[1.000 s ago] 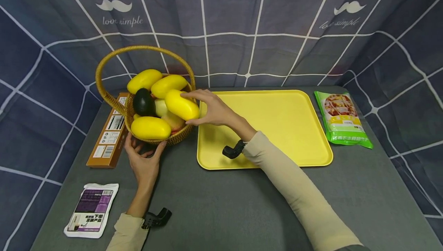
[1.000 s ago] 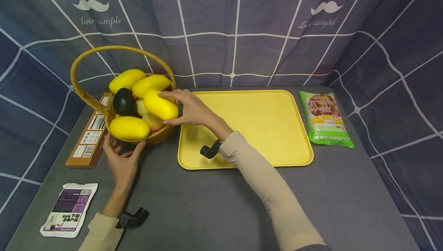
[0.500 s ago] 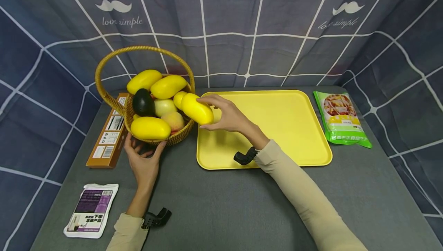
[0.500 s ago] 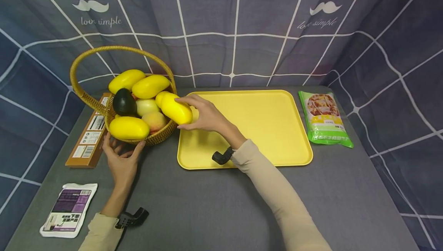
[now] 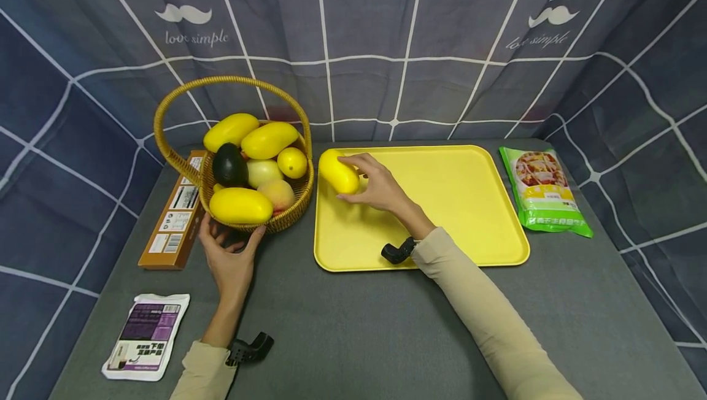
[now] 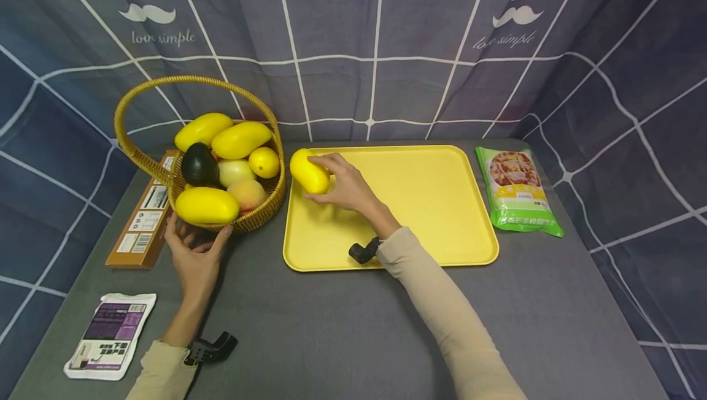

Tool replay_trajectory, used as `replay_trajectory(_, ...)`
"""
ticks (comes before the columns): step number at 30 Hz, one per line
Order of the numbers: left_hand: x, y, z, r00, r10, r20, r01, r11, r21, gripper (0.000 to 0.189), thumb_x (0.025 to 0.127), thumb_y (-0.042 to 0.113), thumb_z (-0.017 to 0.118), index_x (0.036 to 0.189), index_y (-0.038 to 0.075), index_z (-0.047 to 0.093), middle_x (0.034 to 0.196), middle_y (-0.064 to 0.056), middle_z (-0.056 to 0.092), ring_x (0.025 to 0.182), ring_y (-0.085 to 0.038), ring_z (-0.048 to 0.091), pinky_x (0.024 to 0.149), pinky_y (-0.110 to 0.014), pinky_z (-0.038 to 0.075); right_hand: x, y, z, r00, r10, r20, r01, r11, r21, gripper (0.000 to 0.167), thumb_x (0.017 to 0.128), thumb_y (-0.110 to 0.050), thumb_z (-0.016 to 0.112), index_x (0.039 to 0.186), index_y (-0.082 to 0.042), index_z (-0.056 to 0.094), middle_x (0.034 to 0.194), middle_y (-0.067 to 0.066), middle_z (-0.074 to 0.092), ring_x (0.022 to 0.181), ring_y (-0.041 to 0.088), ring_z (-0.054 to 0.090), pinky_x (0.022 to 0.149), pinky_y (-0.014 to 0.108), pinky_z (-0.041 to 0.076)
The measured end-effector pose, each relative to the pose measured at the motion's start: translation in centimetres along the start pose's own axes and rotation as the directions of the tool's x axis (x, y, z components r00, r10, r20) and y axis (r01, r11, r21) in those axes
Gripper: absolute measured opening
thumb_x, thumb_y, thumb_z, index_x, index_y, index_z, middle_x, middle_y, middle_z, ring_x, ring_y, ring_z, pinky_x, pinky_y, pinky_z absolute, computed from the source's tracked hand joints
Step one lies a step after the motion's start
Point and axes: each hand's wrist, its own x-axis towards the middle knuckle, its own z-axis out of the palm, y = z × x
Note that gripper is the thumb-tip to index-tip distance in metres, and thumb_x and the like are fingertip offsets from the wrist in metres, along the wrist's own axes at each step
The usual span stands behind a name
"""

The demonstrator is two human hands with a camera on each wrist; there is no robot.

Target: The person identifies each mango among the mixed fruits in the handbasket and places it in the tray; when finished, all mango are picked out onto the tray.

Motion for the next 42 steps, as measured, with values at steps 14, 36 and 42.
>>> replay_trajectory(14,-0.1,0.0,0.0,1.0,0.012,0.009,-0.012,1.0,-0.003,0.091,0.079,0.009,0.081,0.152,0.006,0.027,0.145,-0.021,0.04,0.12,-0.033,0.048,0.081,-0.034,0.046,0.1,1.4,0.7,0.989,0.148,-0.004,-0.148,0.988,-0.038,0.079,0.072,-0.039,0.087,0.14,-0.017,0.054,0.13,0.008,0.05,0.106,0.024,0.056,0.094,0.037,0.05)
replay_trajectory(36,-0.2,0.1,0.1,1.0,0.009,0.009,-0.009,1.0,-0.007,0.09,0.08,0.008,0.08,0.152,0.006,0.027,0.145,-0.021,0.039,0.121,-0.032,0.047,0.081,-0.031,0.045,0.2,2.4,1.9,0.982,0.19,0.007,-0.189,0.98,-0.055,0.081,0.072,-0.045,0.085,0.142,-0.022,0.05,0.139,0.012,0.04,0.118,0.029,0.051,0.102,0.045,0.045)
replay_trajectory(42,-0.1,-0.2,0.1,1.0,0.006,0.004,-0.006,1.0,-0.015,0.09,0.08,0.009,0.08,0.152,0.006,0.026,0.146,-0.02,0.038,0.121,-0.03,0.047,0.081,-0.032,0.045,0.2,2.7,1.9,0.987,0.155,0.034,-0.153,0.987,-0.048,0.076,0.077,-0.037,0.082,0.143,-0.02,0.049,0.136,0.011,0.043,0.117,0.027,0.051,0.101,0.043,0.045)
